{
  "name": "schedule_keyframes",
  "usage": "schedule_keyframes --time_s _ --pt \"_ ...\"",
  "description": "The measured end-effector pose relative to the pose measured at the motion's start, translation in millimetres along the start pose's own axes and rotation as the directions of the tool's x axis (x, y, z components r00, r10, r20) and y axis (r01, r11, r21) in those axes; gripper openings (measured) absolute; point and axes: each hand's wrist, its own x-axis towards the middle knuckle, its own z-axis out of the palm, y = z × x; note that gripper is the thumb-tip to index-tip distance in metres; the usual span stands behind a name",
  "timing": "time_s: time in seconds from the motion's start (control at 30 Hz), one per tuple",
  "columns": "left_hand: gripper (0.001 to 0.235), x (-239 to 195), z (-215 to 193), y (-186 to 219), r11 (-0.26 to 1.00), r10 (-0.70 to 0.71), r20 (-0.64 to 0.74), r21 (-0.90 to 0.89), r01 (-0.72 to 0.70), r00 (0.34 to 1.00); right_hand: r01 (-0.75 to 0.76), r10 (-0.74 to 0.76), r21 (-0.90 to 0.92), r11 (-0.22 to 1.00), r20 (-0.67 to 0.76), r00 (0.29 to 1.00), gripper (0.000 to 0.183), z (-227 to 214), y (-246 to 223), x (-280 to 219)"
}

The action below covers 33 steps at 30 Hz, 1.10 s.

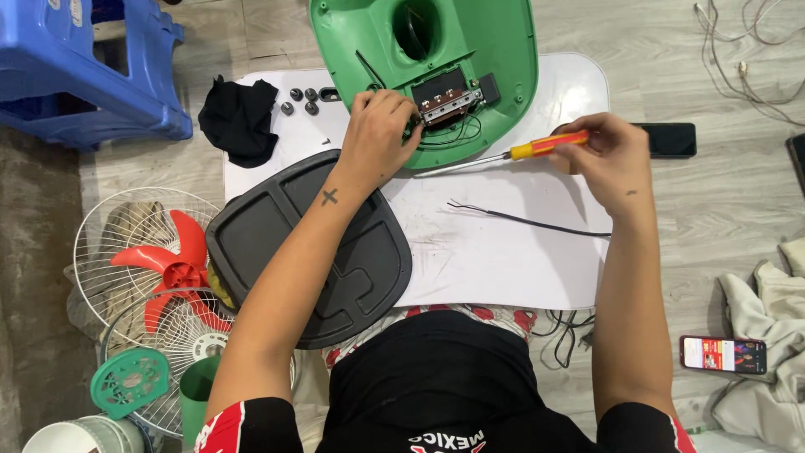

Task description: The person untangles a black power cord and then uses a screwdriver to tighten screws on the internal components of a green electronic device. They also connect wires to the device's terminals.

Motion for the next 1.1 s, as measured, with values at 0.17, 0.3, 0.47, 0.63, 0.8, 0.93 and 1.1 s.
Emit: schedule_keyframes --time_s 0.17,0.3,0.47,0.63,0.8,0.93,1.1 --pt "0.019 -1 -1 -1 1.000 0.006 0.025 -0.024 -0.006 1.000 0.249 -0.166 -0.374 0.893 0.240 0.956 0.024 7 29 1" --pt "0.018 -1 -3 0 1.000 0.014 0.032 -0.026 -0.013 0.999 0.382 -0.257 -0.493 0.782 0.303 0.918 0.026 15 24 -8" --pt "0.011 -1 -1 -1 0.999 0.017 0.004 -0.036 -0.017 1.000 0.579 -0.506 -0.443 0.685 0.283 0.815 0.021 32 8 -49" --pt "0.008 -1 -2 -1 0.997 0.013 0.003 -0.074 -0.013 1.000 0.504 -0.308 -0.432 0.748 0.446 0.840 0.037 46 10 -74" --pt "0.005 -3 0 -4 0.997 0.054 -0.009 -0.049 -0.054 0.999 0.494 -0.262 -0.466 0.734 0.477 0.839 0.033 50 20 -77" --pt "0.004 -3 2 -6 0.997 0.045 0.002 -0.063 -0.045 0.999 0.542 -0.336 -0.446 0.712 0.461 0.821 0.021 53 21 -77" --pt "0.005 -3 3 -7 0.996 0.051 -0.012 -0.074 -0.052 0.999 0.577 -0.388 -0.444 0.686 0.448 0.805 0.017 56 25 -78"
